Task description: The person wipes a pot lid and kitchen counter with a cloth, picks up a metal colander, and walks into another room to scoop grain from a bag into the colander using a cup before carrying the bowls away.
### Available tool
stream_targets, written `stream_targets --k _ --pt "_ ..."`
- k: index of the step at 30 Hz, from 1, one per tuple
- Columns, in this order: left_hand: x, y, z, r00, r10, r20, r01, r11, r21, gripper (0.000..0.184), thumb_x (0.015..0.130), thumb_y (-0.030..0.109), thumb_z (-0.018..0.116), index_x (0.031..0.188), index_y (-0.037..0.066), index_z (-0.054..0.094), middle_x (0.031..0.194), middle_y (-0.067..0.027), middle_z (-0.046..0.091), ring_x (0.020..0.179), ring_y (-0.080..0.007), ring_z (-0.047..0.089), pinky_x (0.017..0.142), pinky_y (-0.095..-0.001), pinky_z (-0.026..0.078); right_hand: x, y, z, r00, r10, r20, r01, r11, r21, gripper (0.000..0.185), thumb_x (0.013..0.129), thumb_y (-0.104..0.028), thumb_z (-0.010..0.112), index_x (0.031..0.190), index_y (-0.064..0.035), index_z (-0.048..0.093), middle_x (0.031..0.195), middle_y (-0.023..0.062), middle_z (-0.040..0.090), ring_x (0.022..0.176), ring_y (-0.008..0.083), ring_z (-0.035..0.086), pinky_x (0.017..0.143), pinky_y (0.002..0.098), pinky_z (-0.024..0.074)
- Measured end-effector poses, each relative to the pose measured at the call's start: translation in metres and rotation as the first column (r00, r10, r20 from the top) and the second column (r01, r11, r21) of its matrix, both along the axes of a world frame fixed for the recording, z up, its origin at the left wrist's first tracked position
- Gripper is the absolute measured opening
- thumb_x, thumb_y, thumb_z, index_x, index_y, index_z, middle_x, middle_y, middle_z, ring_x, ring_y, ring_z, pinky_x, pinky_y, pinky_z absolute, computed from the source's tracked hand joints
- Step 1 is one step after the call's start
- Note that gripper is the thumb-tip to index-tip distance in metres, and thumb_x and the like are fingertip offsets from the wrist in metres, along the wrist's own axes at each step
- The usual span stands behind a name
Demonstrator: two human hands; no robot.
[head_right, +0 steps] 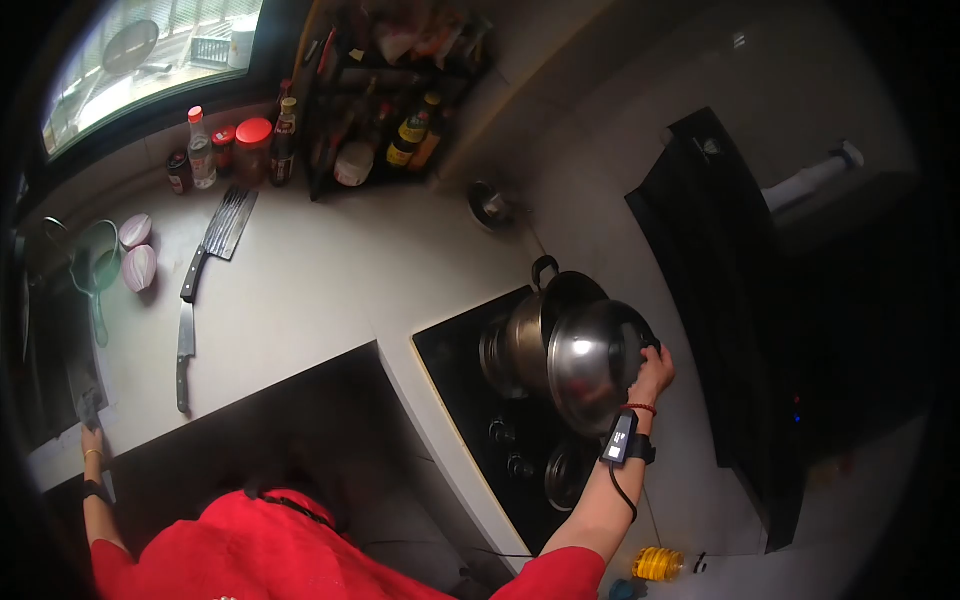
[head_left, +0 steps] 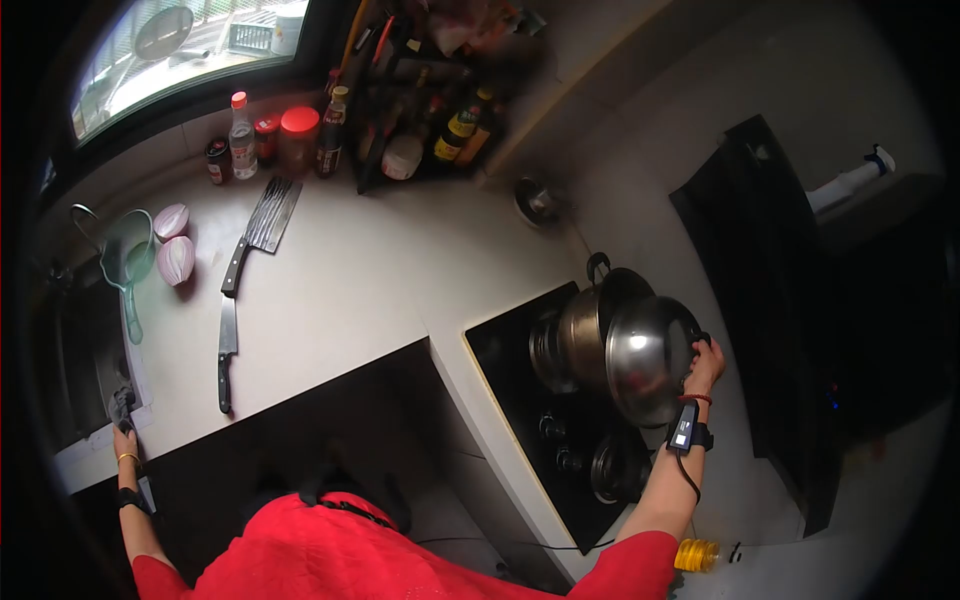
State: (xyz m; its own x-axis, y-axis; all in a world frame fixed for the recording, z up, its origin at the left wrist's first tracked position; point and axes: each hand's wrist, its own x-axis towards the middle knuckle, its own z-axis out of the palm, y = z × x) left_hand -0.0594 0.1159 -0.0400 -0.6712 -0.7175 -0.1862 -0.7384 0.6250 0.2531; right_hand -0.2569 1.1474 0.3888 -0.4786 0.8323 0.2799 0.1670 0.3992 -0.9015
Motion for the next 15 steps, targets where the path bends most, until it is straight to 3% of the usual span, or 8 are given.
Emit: stream_targets --k 6,15 --pt "-0.015 0.035 0.017 0.986 0.119 0.119 -0.123 0.992 0.024 0.069 0.07 0.006 0.056 0.127 -0.007 0.02 0.12 -0.0286 0.038 0.112 -0.0393 0.038 0.095 -0.0369 0.032 -0.052 0.038 -0.016 0.995 -0.021 0.093 0.021 1.0 0.007 0.02 0.073 -0.006 0.055 0.092 -0.0006 0.059 0.065 0.0012 0.055 0.048 0.006 0.037 0.046 0.0214 0.0306" --pt "-0.014 0.048 0.018 0.964 0.205 0.17 -0.199 0.979 -0.051 0.073 0.068 0.008 0.056 0.129 -0.004 0.017 0.124 -0.0257 0.034 0.114 -0.0372 0.035 0.097 -0.0363 0.03 -0.077 0.048 -0.032 0.985 -0.023 0.168 0.015 0.999 0.051 0.021 0.074 -0.005 0.053 0.092 0.003 0.059 0.065 0.0027 0.055 0.058 0.0094 0.047 0.056 0.0242 0.0373"
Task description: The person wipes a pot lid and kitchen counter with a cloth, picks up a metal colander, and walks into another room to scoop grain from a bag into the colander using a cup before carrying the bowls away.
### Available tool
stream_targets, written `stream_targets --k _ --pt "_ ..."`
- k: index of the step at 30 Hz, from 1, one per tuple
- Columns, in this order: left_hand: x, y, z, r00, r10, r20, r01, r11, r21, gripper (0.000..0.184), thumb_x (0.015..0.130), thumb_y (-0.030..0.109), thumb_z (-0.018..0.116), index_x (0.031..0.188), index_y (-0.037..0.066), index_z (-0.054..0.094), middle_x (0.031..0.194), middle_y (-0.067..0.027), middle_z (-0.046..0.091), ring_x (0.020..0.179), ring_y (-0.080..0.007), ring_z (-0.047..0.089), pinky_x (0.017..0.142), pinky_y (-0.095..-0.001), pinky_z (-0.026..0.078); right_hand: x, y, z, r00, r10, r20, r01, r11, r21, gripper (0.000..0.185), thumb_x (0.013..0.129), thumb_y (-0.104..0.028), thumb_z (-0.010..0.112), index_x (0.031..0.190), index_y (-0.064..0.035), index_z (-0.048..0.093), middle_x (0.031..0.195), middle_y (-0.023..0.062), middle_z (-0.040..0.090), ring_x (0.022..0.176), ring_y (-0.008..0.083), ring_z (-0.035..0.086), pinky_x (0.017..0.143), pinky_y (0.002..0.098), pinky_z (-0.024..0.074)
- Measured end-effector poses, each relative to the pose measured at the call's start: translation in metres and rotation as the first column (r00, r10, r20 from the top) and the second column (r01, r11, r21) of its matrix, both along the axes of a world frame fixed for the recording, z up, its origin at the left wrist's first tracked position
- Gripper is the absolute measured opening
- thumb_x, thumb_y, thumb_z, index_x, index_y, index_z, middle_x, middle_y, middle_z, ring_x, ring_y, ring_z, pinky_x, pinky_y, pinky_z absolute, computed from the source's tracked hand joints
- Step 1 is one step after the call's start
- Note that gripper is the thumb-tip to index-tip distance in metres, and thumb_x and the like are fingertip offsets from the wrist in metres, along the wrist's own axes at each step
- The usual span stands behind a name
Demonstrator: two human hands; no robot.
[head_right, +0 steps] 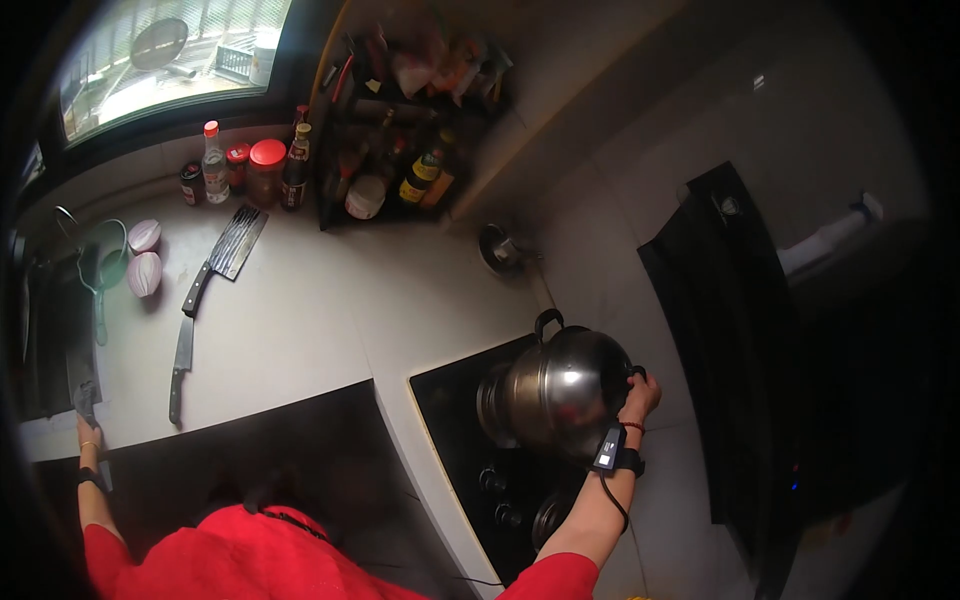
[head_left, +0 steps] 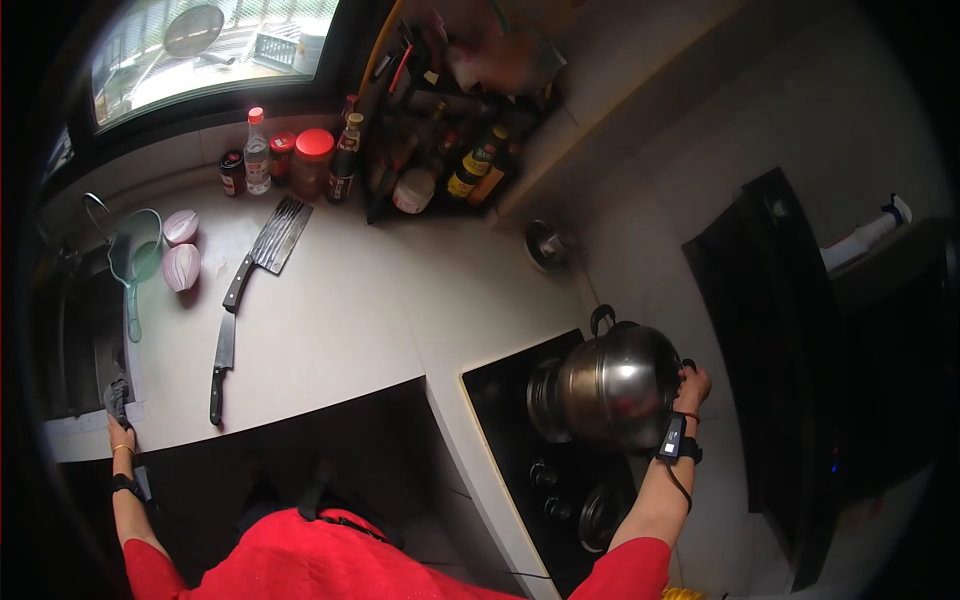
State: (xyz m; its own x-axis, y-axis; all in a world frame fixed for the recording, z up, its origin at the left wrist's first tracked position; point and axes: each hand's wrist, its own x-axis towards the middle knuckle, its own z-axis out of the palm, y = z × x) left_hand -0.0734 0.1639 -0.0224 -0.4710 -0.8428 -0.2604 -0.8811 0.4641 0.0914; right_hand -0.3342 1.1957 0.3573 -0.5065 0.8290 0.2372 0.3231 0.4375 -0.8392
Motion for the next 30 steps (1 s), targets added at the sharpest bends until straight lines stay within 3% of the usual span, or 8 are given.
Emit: stream_targets --k 10,12,13,16,23,25,26,30 --pt "-0.004 0.003 0.004 0.997 0.034 -0.069 -0.032 0.999 0.031 0.065 0.067 0.005 0.051 0.126 -0.001 0.026 0.116 -0.0268 0.042 0.109 -0.0379 0.04 0.093 -0.0374 0.033 0.008 0.003 -0.009 0.977 -0.008 0.215 -0.102 0.863 0.495 0.027 0.08 -0.018 0.047 0.096 0.002 0.055 0.08 0.0127 0.058 0.074 0.0247 0.056 0.069 0.0352 0.0418" --pt "-0.007 0.02 0.029 0.952 0.011 -0.306 0.023 0.994 0.108 0.059 0.062 -0.002 0.048 0.12 -0.003 0.036 0.116 -0.0246 0.044 0.11 -0.0364 0.04 0.093 -0.0368 0.033 0.006 0.038 -0.018 0.955 0.012 0.295 -0.21 0.729 0.651 0.029 0.082 -0.022 0.047 0.097 0.0005 0.055 0.099 0.0202 0.055 0.092 0.0333 0.052 0.08 0.0383 0.0392" --pt "-0.002 0.012 0.019 0.961 -0.043 -0.273 0.066 0.995 0.075 0.055 0.064 0.001 0.048 0.117 0.0 0.037 0.109 -0.0256 0.048 0.102 -0.0391 0.046 0.089 -0.0408 0.036 0.005 0.079 -0.041 0.939 -0.241 0.244 -0.148 0.357 0.922 0.031 0.083 -0.026 0.047 0.102 -0.0013 0.054 0.101 0.024 0.053 0.094 0.0371 0.05 0.083 0.041 0.0377" --pt "-0.013 0.041 0.063 0.984 0.06 -0.167 -0.056 0.998 0.028 0.053 0.064 0.012 0.058 0.113 0.0 0.038 0.103 -0.0243 0.052 0.097 -0.0381 0.05 0.086 -0.0413 0.04 0.02 -0.043 -0.005 0.94 -0.33 0.089 0.131 0.588 0.798 0.042 0.083 -0.03 0.048 0.111 0.0013 0.047 0.102 0.022 0.049 0.095 0.0355 0.047 0.084 0.0418 0.0368" --pt "-0.012 0.038 0.083 0.997 0.046 -0.064 -0.04 0.996 0.084 0.049 0.067 0.026 0.06 0.103 0.002 0.037 0.084 -0.0222 0.058 0.081 -0.0365 0.057 0.072 -0.0422 0.046 0.064 -0.234 -0.044 0.996 0.092 0.02 -0.043 0.253 0.966 0.029 0.081 -0.016 0.05 0.108 -0.0054 0.052 0.104 0.0113 0.051 0.096 0.0271 0.048 0.083 0.0372 0.037" --pt "-0.01 0.028 0.082 0.999 0.011 -0.044 -0.006 0.995 0.1 0.052 0.065 0.028 0.06 0.102 0.001 0.037 0.084 -0.0227 0.058 0.08 -0.0366 0.057 0.071 -0.0418 0.046 0.074 -0.247 -0.076 0.939 0.187 0.289 -0.34 0.64 0.689 0.053 0.071 -0.038 0.061 0.112 -0.0065 0.049 0.114 0.0177 0.047 0.104 0.0353 0.042 0.087 0.0467 0.0343" --pt "-0.01 0.022 0.08 0.999 -0.013 -0.04 0.017 0.994 0.105 0.052 0.064 0.029 0.061 0.102 0.0 0.037 0.083 -0.0225 0.058 0.08 -0.0365 0.057 0.071 -0.0418 0.046 0.068 -0.25 -0.107 0.863 0.468 0.191 -0.476 0.622 0.622 0.023 0.081 -0.011 0.051 0.101 -0.0015 0.054 0.095 0.0126 0.055 0.089 0.0257 0.052 0.08 0.0344 0.0405" --pt "-0.005 -0.004 0.079 0.985 -0.148 -0.091 0.164 0.965 0.205 0.052 0.06 0.027 0.06 0.099 -0.002 0.042 0.083 -0.0227 0.058 0.08 -0.037 0.057 0.071 -0.0422 0.046 0.098 -0.386 -0.18 0.66 0.677 0.326 -0.749 0.624 0.222 0.011 0.077 -0.006 0.051 0.08 -0.0015 0.06 0.077 0.0108 0.058 0.072 0.0239 0.055 0.066 0.0324 0.0443"
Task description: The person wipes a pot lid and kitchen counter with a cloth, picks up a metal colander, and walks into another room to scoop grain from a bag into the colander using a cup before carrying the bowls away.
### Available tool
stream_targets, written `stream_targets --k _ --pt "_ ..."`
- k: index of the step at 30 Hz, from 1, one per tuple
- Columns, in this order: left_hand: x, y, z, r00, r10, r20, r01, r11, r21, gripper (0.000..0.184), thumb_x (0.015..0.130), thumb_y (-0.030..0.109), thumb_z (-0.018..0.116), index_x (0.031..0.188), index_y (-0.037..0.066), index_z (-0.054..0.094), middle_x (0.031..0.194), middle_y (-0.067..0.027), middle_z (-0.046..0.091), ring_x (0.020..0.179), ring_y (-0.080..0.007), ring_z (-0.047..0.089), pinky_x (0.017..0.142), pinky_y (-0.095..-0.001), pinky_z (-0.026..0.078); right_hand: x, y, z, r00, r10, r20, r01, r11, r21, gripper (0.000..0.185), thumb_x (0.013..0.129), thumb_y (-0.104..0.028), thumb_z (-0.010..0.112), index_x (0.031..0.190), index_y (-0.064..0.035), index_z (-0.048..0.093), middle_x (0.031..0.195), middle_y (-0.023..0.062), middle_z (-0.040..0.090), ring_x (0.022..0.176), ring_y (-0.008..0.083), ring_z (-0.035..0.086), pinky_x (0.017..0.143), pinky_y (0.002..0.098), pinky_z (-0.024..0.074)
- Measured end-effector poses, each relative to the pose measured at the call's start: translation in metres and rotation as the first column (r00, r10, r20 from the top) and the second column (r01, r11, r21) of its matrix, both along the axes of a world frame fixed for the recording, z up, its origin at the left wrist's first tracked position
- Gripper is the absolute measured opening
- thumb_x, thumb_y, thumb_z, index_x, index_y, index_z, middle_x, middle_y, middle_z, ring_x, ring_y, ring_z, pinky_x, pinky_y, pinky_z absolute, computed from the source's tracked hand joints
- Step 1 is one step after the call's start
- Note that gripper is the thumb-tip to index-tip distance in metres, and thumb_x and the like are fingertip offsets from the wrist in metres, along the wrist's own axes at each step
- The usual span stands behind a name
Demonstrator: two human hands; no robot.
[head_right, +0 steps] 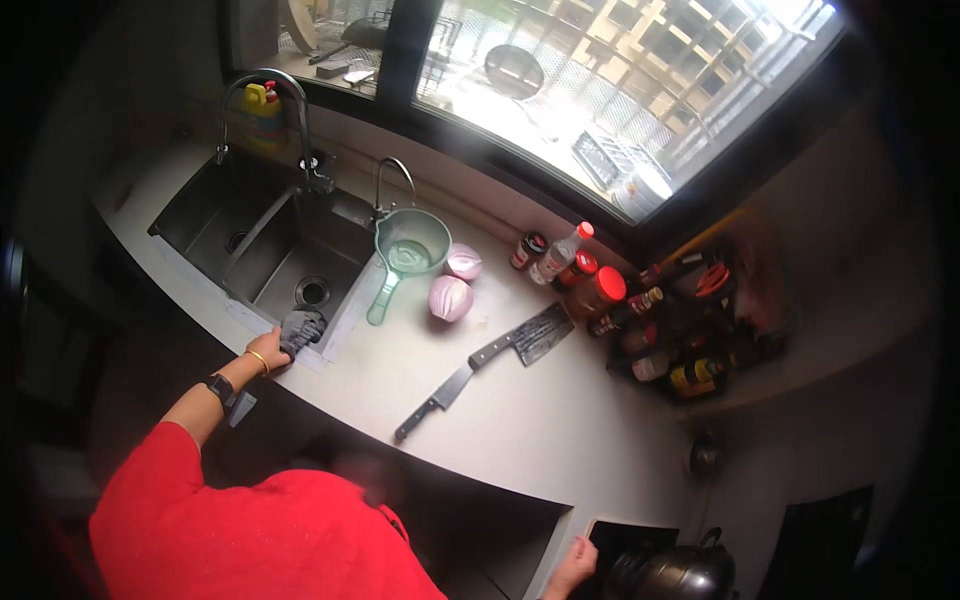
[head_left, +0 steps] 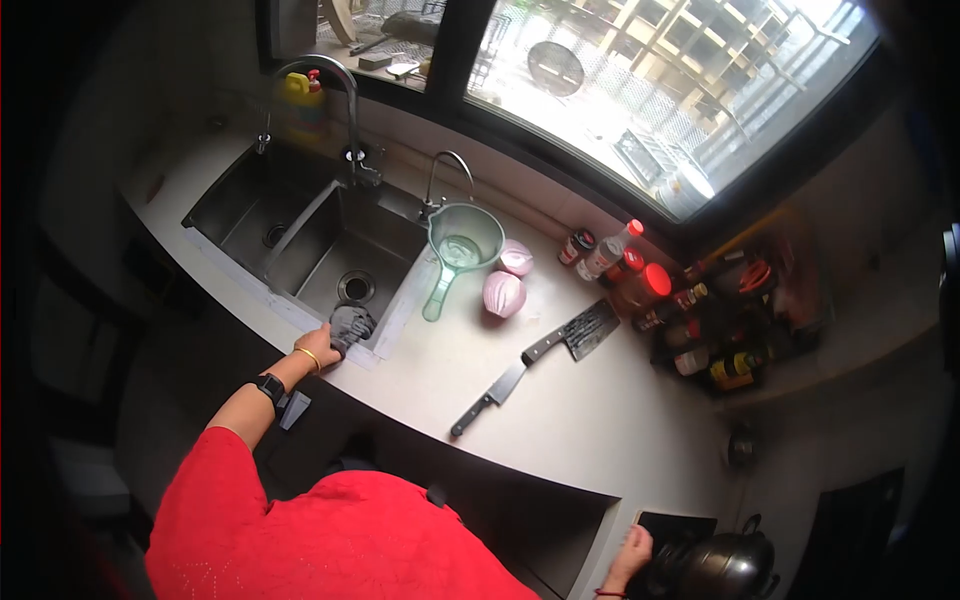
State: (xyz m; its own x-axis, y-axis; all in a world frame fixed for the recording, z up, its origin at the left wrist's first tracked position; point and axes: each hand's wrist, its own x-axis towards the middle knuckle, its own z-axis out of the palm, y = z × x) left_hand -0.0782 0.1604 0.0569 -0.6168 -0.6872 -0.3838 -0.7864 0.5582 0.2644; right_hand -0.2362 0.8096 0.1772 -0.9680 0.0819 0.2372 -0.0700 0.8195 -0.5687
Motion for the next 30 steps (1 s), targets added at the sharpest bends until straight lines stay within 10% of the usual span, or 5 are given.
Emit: stream_targets --k 8,16,18,24,30 --pt "-0.006 -0.096 0.026 0.765 0.587 -0.265 -0.024 0.437 0.899 0.01 0.069 0.016 0.058 0.076 0.009 0.057 0.054 0.0019 0.049 0.036 -0.0048 0.039 0.033 -0.0188 0.028 0.04 -0.252 -0.019 0.764 0.586 0.272 -0.564 0.81 -0.159 0.009 0.078 -0.009 0.055 0.082 -0.0026 0.061 0.075 0.012 0.058 0.068 0.0234 0.057 0.061 0.0299 0.0447" --pt "-0.047 -0.124 0.182 0.35 0.77 -0.534 0.505 0.325 0.799 0.022 0.072 0.017 0.053 0.09 0.004 0.054 0.068 -0.002 0.053 0.056 -0.0105 0.05 0.047 -0.0272 0.044 0.017 -0.37 -0.015 0.655 0.701 0.282 -0.625 0.712 -0.32 0.021 0.078 -0.017 0.057 0.095 -0.0041 0.058 0.08 0.0099 0.058 0.071 0.0211 0.057 0.063 0.0293 0.0454" --pt "-0.044 -0.116 0.238 0.456 0.613 -0.645 0.779 0.076 0.623 0.027 0.07 0.016 0.052 0.092 0.0 0.052 0.082 -0.0097 0.057 0.074 -0.0187 0.057 0.064 -0.0358 0.049 0.007 -0.422 -0.001 0.601 0.768 0.223 -0.71 0.641 -0.291 0.042 0.076 -0.019 0.06 0.114 -0.0084 0.046 0.096 0.0108 0.053 0.087 0.0223 0.052 0.063 0.0278 0.0467" --pt "-0.035 -0.067 0.263 0.454 0.681 -0.575 0.673 0.162 0.722 0.011 0.067 0.004 0.055 0.077 0.0 0.053 0.084 -0.0102 0.059 0.077 -0.0169 0.058 0.07 -0.0298 0.048 0.008 -0.566 0.05 0.378 0.9 -0.216 -0.92 0.34 -0.194 0.094 0.057 -0.02 0.073 0.132 -0.0045 0.019 0.132 0.018 0.023 0.121 0.034 0.024 0.101 0.038 0.0225" --pt "-0.042 -0.049 0.232 0.518 0.409 -0.752 0.667 0.357 0.653 0.012 0.068 0.005 0.06 0.077 0.001 0.054 0.071 0.0012 0.047 0.063 -0.0067 0.047 0.056 -0.0188 0.038 0.0 -0.601 -0.015 0.308 0.946 -0.104 -0.258 -0.022 -0.966 0.036 0.079 -0.013 0.053 0.112 -0.0007 0.046 0.106 0.0048 0.053 0.096 0.0093 0.046 0.085 0.0261 0.039"
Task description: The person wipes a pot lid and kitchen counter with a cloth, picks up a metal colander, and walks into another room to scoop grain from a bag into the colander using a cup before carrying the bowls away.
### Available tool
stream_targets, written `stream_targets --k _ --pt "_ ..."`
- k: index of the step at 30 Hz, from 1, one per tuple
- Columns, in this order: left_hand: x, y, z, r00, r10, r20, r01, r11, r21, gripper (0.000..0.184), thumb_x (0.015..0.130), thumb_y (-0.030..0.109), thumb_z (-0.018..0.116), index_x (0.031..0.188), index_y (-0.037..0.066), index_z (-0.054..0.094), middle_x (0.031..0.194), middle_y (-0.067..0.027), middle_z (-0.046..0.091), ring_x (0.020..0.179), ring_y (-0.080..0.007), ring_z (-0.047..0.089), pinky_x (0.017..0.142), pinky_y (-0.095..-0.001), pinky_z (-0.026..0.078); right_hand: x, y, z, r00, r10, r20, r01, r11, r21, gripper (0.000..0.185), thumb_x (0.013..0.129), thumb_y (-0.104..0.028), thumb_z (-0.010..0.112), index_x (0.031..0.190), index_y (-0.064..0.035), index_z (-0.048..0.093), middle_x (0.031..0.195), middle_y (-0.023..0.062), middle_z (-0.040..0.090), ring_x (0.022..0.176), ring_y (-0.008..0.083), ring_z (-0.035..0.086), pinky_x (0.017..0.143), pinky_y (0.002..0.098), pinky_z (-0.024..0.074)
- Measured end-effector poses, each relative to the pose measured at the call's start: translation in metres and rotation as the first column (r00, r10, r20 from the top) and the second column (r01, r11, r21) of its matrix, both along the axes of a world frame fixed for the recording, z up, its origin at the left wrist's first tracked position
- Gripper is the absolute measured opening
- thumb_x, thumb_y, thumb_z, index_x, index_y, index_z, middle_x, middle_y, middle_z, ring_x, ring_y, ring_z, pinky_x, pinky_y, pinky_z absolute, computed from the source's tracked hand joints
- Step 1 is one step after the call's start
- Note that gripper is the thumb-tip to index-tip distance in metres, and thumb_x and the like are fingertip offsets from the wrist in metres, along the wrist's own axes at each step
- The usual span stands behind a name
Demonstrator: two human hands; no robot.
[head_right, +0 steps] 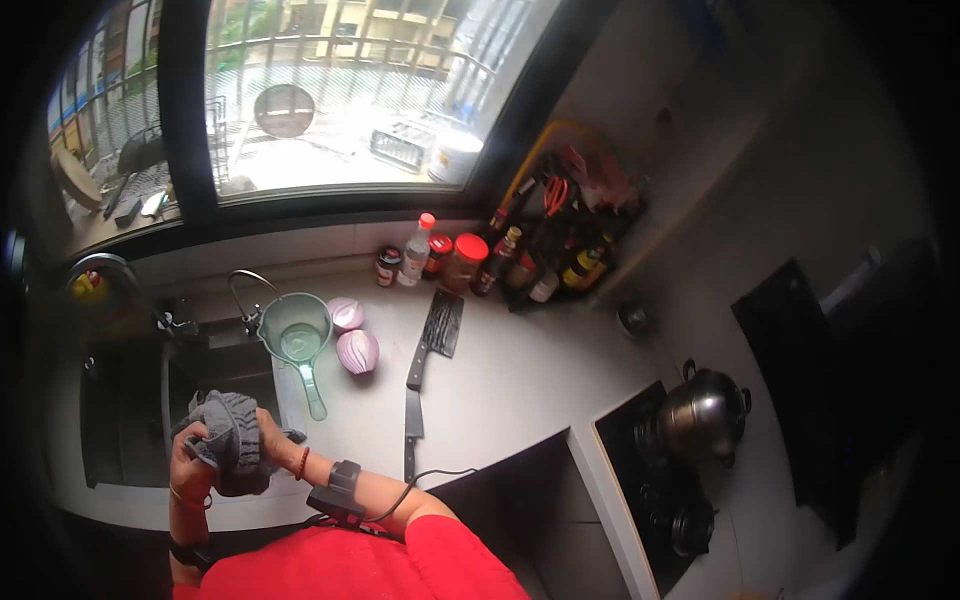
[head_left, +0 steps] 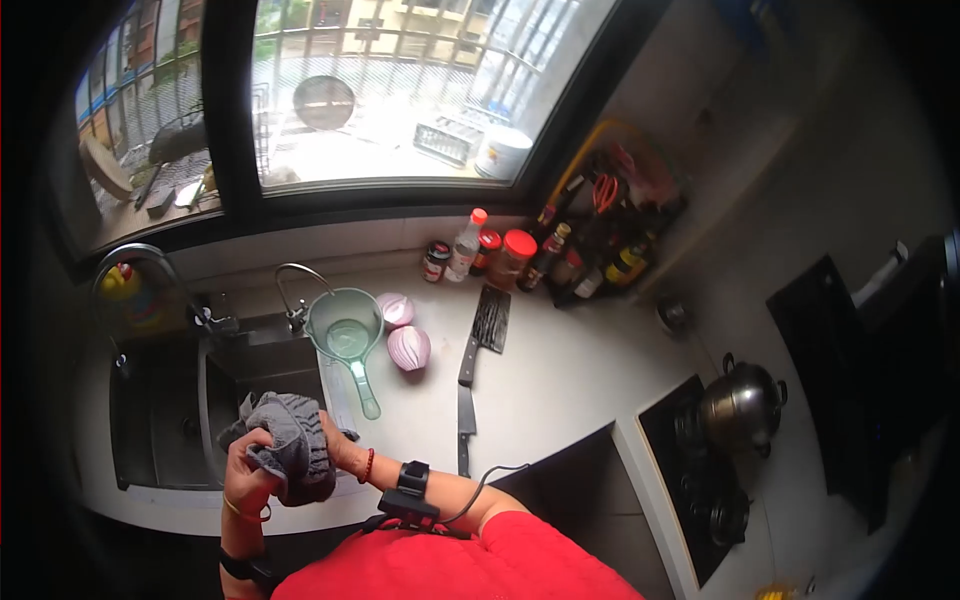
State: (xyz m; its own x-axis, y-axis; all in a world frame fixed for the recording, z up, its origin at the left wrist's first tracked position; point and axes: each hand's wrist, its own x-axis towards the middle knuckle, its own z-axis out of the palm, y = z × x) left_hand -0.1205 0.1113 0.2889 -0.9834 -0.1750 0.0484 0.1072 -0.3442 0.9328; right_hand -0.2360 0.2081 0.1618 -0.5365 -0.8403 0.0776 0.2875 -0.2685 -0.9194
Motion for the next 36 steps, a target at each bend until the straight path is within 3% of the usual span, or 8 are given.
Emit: stream_targets --k 4,10,14,17,20,27,31,36 --pt "-0.009 0.003 -0.039 0.983 0.18 0.024 -0.143 0.847 -0.512 0.02 0.072 -0.001 0.058 0.091 -0.001 0.054 0.078 -0.0004 0.039 0.066 -0.0072 0.047 0.053 -0.019 0.04 -0.013 0.056 0.013 0.721 0.096 0.686 0.121 0.958 -0.26 0.028 0.087 -0.023 0.043 0.105 -0.0035 0.051 0.099 0.005 0.057 0.089 0.0148 0.054 0.081 0.0295 0.044" --pt "-0.041 0.044 -0.083 0.967 0.098 0.236 -0.081 0.994 -0.079 0.023 0.079 0.004 0.054 0.102 0.002 0.048 0.088 -0.0009 0.05 0.071 -0.0058 0.05 0.057 -0.0178 0.043 -0.017 0.131 0.064 0.799 0.031 0.6 0.154 0.955 -0.253 0.089 0.073 -0.012 0.059 0.136 -0.0136 -0.004 0.137 0.0067 0.017 0.126 0.0193 0.019 0.102 0.0319 0.0168" --pt "-0.083 0.116 -0.095 0.995 -0.091 -0.035 0.05 0.782 -0.621 0.029 0.078 0.0 0.048 0.106 -0.002 0.042 0.09 -0.0074 0.045 0.073 -0.0126 0.054 0.057 -0.0223 0.045 -0.02 0.177 0.071 0.937 -0.348 0.024 0.339 0.926 0.165 0.1 0.067 -0.015 0.07 0.135 -0.0113 -0.003 0.134 0.011 0.022 0.121 0.0196 0.025 0.099 0.0303 0.023" --pt "-0.114 0.173 -0.086 0.916 -0.378 0.134 0.401 0.861 -0.314 0.042 0.075 0.003 0.056 0.111 -0.003 0.038 0.091 -0.0088 0.038 0.077 -0.0176 0.056 0.062 -0.0255 0.046 -0.051 0.227 0.061 0.801 -0.533 -0.272 0.585 0.793 0.167 0.093 0.066 -0.009 0.071 0.135 -0.0087 0.008 0.129 0.0099 0.03 0.115 0.0181 0.035 0.094 0.0292 0.0317" --pt "-0.142 0.229 -0.081 0.867 -0.484 0.122 0.494 0.799 -0.344 0.062 0.073 0.011 0.063 0.124 0.001 0.03 0.101 -0.01 0.037 0.087 -0.018 0.054 0.073 -0.0287 0.045 -0.091 0.3 0.043 0.656 -0.74 0.149 0.738 0.67 0.081 0.063 0.07 0.002 0.059 0.126 -0.0029 0.032 0.117 0.0064 0.045 0.103 0.0141 0.046 0.092 0.029 0.0346" --pt "-0.174 0.314 -0.168 0.905 0.011 0.425 0.215 0.851 -0.48 0.016 0.078 -0.001 0.049 0.093 -0.002 0.054 0.086 -0.0073 0.051 0.07 -0.0129 0.056 0.062 -0.0228 0.049 -0.246 0.588 0.065 0.017 -0.989 -0.149 1.0 0.017 0.005 0.049 0.067 0.005 0.054 0.114 0.0 0.042 0.104 0.0036 0.049 0.095 0.0143 0.047 0.088 0.0254 0.0353" --pt "-0.165 0.334 -0.199 0.871 0.048 0.49 0.237 0.831 -0.503 0.011 0.08 0.0 0.047 0.087 -0.002 0.056 0.08 -0.0072 0.053 0.066 -0.0118 0.055 0.058 -0.024 0.05 -0.314 0.729 0.049 -0.524 -0.55 -0.65 0.801 -0.578 -0.156 0.069 0.062 -0.001 0.059 0.125 -0.0014 0.032 0.12 0.0151 0.042 0.108 0.0262 0.045 0.093 0.0335 0.0333" --pt "-0.183 0.35 -0.199 0.762 0.07 0.644 0.282 0.859 -0.427 0.012 0.08 0.001 0.046 0.088 -0.002 0.055 0.07 -0.0064 0.056 0.06 -0.0109 0.055 0.053 -0.0215 0.046 -0.379 0.86 0.009 -0.367 -0.107 -0.924 0.44 -0.895 -0.071 0.078 0.062 -0.009 0.065 0.129 -0.007 0.025 0.124 0.0196 0.035 0.109 0.0362 0.042 0.09 0.0411 0.036"
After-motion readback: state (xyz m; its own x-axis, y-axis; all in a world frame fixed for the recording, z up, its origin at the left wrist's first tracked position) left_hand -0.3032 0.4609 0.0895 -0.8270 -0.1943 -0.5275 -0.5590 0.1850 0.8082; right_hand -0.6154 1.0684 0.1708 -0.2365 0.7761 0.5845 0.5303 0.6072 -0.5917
